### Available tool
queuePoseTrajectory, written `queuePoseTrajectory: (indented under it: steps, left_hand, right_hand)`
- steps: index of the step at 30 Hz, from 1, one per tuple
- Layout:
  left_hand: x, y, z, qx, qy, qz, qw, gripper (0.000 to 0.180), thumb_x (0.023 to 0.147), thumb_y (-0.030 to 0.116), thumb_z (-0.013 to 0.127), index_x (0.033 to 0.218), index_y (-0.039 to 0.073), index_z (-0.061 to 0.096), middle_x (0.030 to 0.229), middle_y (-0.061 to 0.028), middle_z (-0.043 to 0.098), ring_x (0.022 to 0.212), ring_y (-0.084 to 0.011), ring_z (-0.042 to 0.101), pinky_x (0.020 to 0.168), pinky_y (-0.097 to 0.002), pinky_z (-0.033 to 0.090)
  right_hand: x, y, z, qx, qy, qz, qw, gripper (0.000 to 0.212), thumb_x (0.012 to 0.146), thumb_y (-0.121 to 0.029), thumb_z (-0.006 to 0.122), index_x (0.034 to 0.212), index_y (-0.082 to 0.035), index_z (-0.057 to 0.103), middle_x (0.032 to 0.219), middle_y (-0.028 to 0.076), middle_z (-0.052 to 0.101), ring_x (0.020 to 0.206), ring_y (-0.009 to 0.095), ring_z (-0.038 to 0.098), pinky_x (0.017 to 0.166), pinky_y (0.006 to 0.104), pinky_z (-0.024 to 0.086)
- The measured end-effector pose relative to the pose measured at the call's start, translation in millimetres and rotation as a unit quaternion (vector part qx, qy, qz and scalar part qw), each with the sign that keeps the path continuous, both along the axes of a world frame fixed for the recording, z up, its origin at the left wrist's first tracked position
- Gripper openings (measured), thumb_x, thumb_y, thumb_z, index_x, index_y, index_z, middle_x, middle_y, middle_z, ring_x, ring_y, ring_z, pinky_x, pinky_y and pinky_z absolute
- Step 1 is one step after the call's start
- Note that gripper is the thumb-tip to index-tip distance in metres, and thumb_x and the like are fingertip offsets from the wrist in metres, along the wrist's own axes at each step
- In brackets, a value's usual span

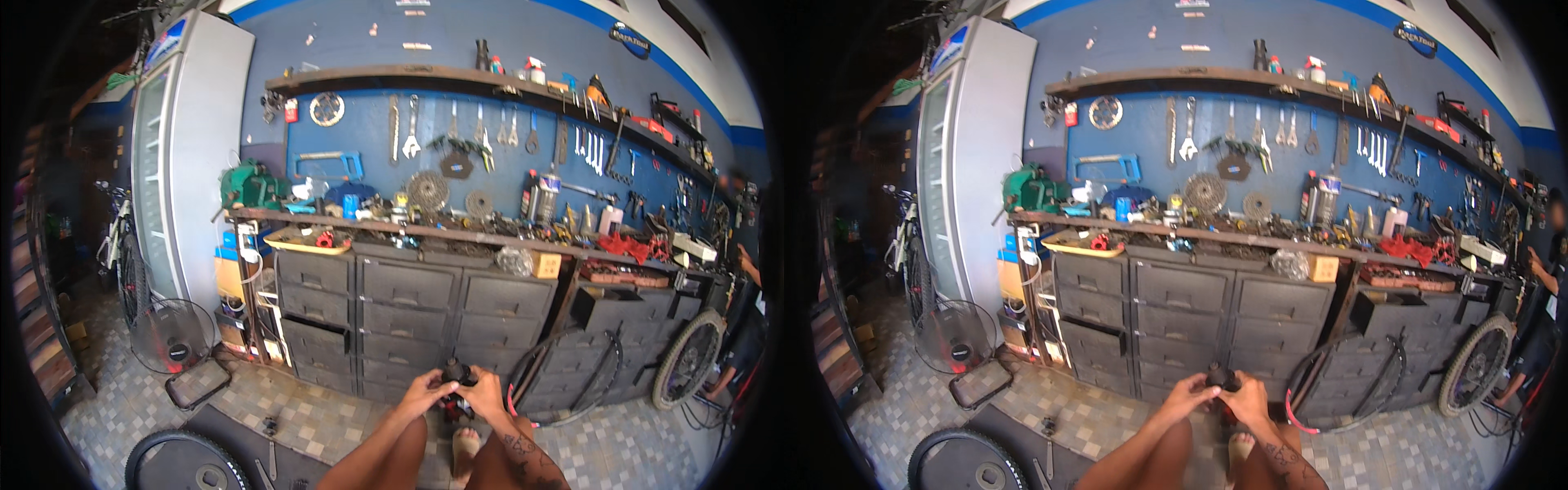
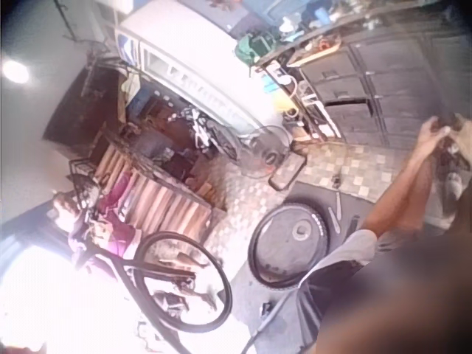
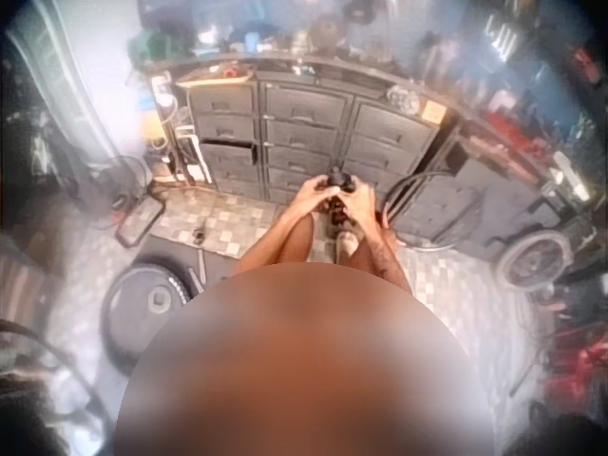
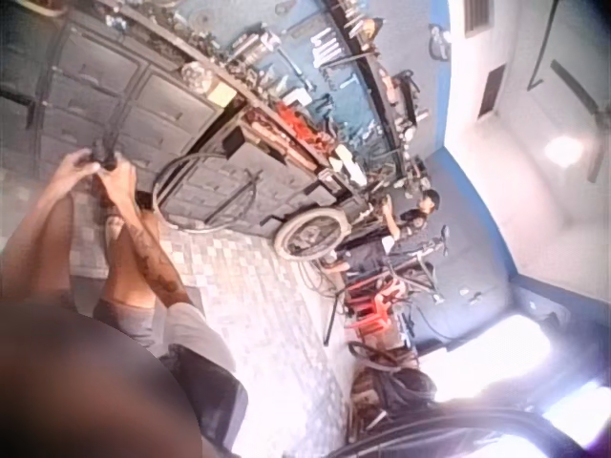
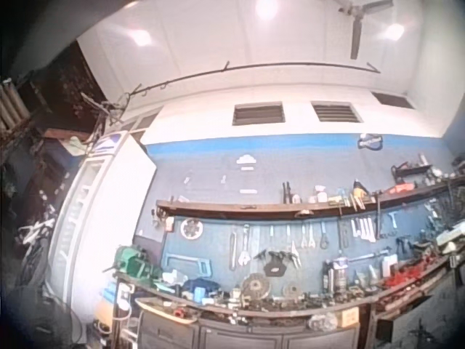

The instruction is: The person sits on the floor and removes spokes from a bicycle hub by hand, pulling them out one by one and gathering them into a bundle. The person then wipes the hub with a cloth.

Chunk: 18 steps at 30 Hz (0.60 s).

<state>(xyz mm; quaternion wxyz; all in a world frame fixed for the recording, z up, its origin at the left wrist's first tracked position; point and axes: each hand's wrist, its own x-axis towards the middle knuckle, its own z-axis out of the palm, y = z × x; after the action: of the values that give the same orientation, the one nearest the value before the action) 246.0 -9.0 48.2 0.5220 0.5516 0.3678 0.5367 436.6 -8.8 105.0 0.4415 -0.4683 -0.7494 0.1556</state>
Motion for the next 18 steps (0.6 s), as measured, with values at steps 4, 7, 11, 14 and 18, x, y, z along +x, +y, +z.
queuePoseTrajectory:
  steps: [4, 7, 11, 14, 18]
  left_hand:
    - [-2.8, -4.6, -1.6, 0.201, 0.241, 0.155, 0.937, 0.074, 0.085, 0.045, 0.093, 0.134, -0.002, 0.063, 0.123, -0.0159, 0.068, 0.113, -0.0282, 0.069, 0.097, -0.0408, 0.058]
    - [-5.7, -7.7, 0.9, 0.152, 0.253, 0.09, 0.951, 0.075, 0.083, 0.044, 0.095, 0.132, -0.003, 0.062, 0.124, -0.0175, 0.069, 0.116, -0.029, 0.069, 0.1, -0.0421, 0.057]
    - [-5.8, -13.8, 10.9, 0.129, 0.293, 0.086, 0.943, 0.073, 0.082, 0.043, 0.094, 0.129, -0.003, 0.065, 0.127, -0.0231, 0.073, 0.121, -0.037, 0.071, 0.105, -0.0449, 0.055]
    - [-4.5, -16.0, 19.7, 0.133, 0.289, 0.084, 0.944, 0.069, 0.082, 0.041, 0.094, 0.128, -0.002, 0.066, 0.121, -0.0231, 0.075, 0.113, -0.0377, 0.074, 0.099, -0.0441, 0.058]
    - [-6.7, -12.5, 21.8, 0.161, 0.277, 0.112, 0.941, 0.057, 0.083, 0.031, 0.091, 0.124, -0.001, 0.068, 0.111, -0.0215, 0.076, 0.101, -0.0372, 0.077, 0.09, -0.0441, 0.06]
  right_hand:
    - [-0.1, 16.7, -38.6, -0.085, 0.165, 0.079, 0.979, 0.049, 0.082, -0.028, 0.094, 0.107, 0.009, 0.074, 0.094, 0.015, 0.08, 0.084, 0.02, 0.074, 0.081, 0.0376, 0.059]
    - [-1.0, 31.2, -62.3, -0.22, 0.313, 0.148, 0.912, 0.06, 0.084, -0.032, 0.095, 0.114, 0.015, 0.072, 0.094, 0.011, 0.077, 0.081, 0.014, 0.069, 0.071, 0.0305, 0.055]
    - [-8.6, 37.7, -73.6, -0.279, 0.386, 0.127, 0.87, 0.108, 0.085, -0.03, 0.096, 0.151, 0.027, 0.033, 0.116, 0.021, 0.074, 0.091, 0.018, 0.072, 0.075, 0.0287, 0.056]
    - [-10.2, 39.7, -66.1, -0.297, 0.388, 0.146, 0.86, 0.109, 0.086, -0.03, 0.095, 0.153, 0.027, 0.031, 0.119, 0.023, 0.073, 0.098, 0.021, 0.073, 0.081, 0.0307, 0.058]
    - [-6.3, 43.0, -41.9, -0.3, 0.302, 0.235, 0.874, 0.086, 0.09, -0.03, 0.091, 0.148, 0.017, 0.048, 0.118, 0.019, 0.073, 0.097, 0.02, 0.072, 0.084, 0.0306, 0.058]
